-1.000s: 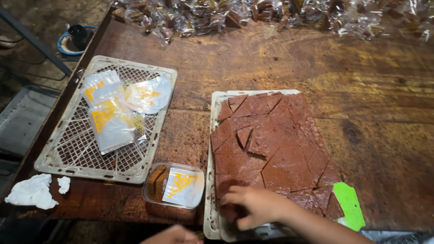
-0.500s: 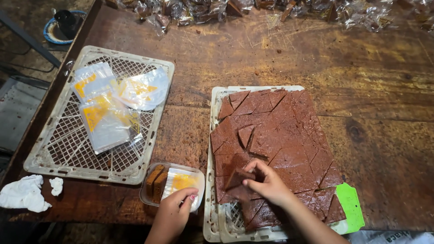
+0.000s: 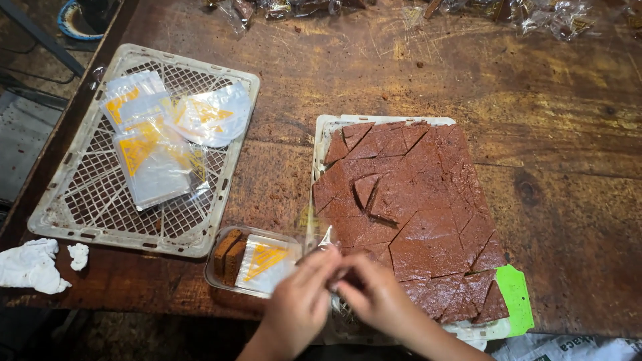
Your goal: Manually packaging individual pieces of baked goods into plastic bags.
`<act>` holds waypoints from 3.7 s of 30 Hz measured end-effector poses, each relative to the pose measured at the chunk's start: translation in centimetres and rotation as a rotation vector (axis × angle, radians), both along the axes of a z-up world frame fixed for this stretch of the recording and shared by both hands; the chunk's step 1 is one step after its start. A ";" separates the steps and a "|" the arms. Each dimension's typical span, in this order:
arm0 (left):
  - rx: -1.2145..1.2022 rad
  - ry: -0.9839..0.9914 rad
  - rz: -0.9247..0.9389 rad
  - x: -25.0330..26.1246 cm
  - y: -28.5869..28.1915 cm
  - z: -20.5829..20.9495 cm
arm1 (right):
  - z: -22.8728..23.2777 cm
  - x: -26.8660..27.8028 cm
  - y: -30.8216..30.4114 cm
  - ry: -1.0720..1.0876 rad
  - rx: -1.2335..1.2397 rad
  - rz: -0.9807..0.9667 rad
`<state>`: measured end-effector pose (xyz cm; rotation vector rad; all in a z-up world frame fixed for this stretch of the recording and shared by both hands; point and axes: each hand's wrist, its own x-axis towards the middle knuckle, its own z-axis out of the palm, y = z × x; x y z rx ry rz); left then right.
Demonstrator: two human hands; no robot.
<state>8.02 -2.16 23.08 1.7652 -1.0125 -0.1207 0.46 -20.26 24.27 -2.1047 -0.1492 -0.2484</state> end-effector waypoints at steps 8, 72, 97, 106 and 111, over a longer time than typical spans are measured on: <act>0.315 0.085 0.024 1.0 2.4 -3.2 | 1.7 0.9 -5.1 0.048 0.220 -0.198; 0.589 0.171 0.053 1.3 4.9 -6.3 | 1.8 4.3 -1.0 0.240 -0.409 0.177; -0.059 0.021 -0.473 -0.7 -1.2 2.7 | 0.5 -1.1 -3.8 0.301 -0.009 -0.203; 0.695 0.000 0.024 1.1 5.1 -7.0 | 5.7 2.3 -3.3 0.672 -0.213 -0.322; 0.382 -0.033 0.143 1.5 5.2 -5.6 | -0.4 -0.6 -3.6 0.577 -0.233 -0.095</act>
